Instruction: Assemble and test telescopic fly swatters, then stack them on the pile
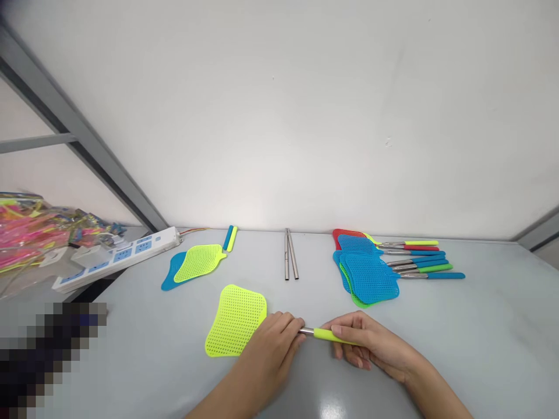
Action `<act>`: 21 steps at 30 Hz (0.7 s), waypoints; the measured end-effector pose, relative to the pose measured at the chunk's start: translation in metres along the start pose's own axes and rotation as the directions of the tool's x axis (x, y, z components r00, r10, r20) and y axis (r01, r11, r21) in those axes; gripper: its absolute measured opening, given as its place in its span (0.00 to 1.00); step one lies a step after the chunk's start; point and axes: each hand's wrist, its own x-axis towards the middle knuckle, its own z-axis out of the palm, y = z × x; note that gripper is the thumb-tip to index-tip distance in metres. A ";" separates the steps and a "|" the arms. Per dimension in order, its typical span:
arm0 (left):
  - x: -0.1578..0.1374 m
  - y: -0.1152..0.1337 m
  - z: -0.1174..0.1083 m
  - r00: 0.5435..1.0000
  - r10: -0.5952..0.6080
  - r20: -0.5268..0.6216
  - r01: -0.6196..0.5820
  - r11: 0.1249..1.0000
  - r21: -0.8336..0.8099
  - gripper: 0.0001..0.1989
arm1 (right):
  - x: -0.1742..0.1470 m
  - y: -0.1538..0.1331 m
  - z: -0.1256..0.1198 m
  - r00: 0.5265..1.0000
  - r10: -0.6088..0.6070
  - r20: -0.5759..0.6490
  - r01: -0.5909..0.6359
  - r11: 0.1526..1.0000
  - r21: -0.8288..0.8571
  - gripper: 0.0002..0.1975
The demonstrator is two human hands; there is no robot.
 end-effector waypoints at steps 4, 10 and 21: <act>0.001 -0.005 -0.001 0.999 0.019 -0.043 -0.020 0.999 -0.031 0.11 | -0.001 0.000 -0.003 1.000 -0.014 -0.027 0.015 1.000 0.021 0.18; 0.000 -0.011 0.000 0.989 0.021 -0.148 -0.024 1.000 -0.018 0.08 | -0.002 0.000 -0.006 0.993 -0.015 -0.113 0.013 1.000 -0.014 0.19; 0.003 -0.028 -0.012 0.976 0.048 -0.212 -0.036 0.998 0.060 0.11 | -0.011 -0.006 -0.022 0.978 -0.036 -0.205 0.022 0.997 -0.070 0.21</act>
